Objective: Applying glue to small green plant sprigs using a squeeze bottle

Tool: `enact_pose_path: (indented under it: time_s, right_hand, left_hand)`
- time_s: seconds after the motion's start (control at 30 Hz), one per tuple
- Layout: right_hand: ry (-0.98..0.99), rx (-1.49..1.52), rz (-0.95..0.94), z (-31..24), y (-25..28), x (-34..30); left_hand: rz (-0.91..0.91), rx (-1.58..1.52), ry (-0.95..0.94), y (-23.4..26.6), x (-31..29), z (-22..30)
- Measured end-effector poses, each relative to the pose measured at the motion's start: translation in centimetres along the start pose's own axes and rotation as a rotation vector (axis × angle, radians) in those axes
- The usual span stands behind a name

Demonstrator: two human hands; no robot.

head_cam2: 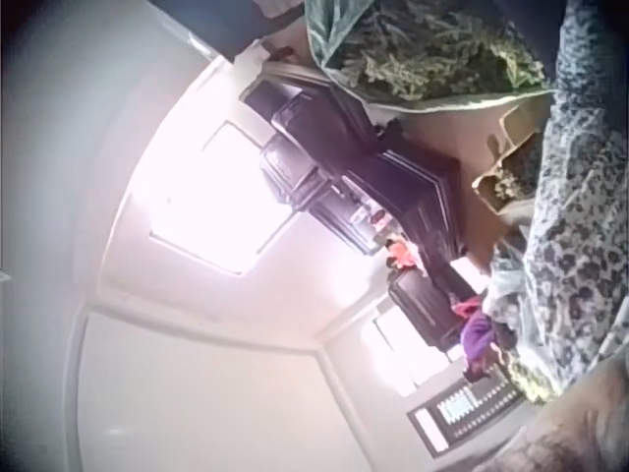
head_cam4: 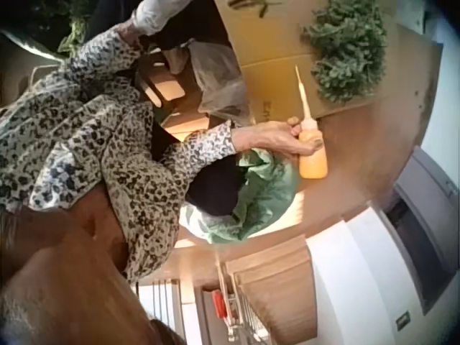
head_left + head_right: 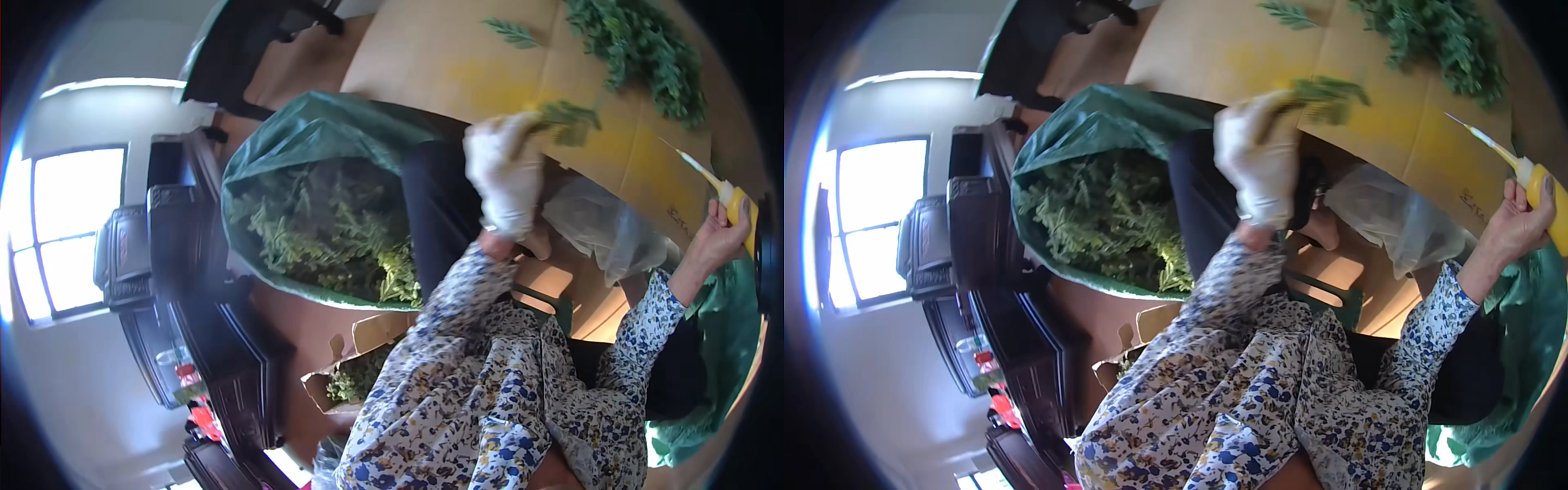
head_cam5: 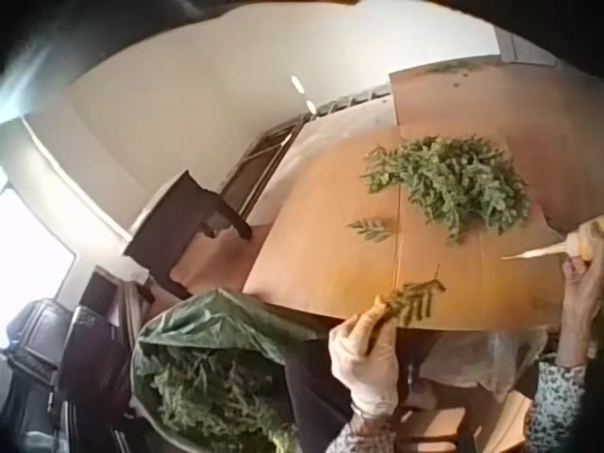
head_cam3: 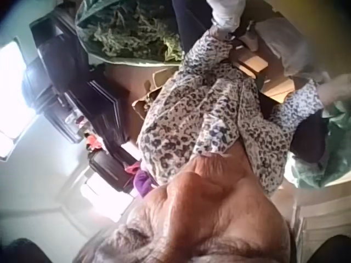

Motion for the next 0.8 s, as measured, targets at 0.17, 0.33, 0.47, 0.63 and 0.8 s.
enact_pose_path:
  time_s: [0.17, 0.33, 0.47, 0.63, 0.8]
  right_hand:
    - [-0.134, 0.133, -0.105, 1.2, -1.4, -0.4]
    - [-0.207, 0.162, -0.036, 2.6, -2.9, -1.4]
    - [-0.164, 0.134, 0.011, 0.7, -3.1, -1.5]
    - [-0.225, 0.213, -0.005, 1.4, -4.3, -3.3]
    - [-0.176, 0.214, 0.031, -0.2, -4.4, -2.8]
  left_hand:
    - [0.431, 0.264, 0.171, 17.9, 4.5, -6.6]
    - [0.363, 0.302, 0.675, 32.2, 5.0, -18.2]
    - [0.169, 1.252, 0.416, 30.1, 6.7, -16.5]
    - [0.037, 0.771, -0.089, 21.1, 9.2, -10.9]
    - [-0.577, 0.146, 0.110, 3.7, 12.2, -10.1]
Point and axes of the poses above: each hand's wrist, its own x-axis towards the middle knuckle, its own y-axis out of the back of the hand, z = x × y, the point moved 2 cm from there along x, towards the middle knuckle, and after that the axes turned 5 degrees about x, right-handed, at the moved point
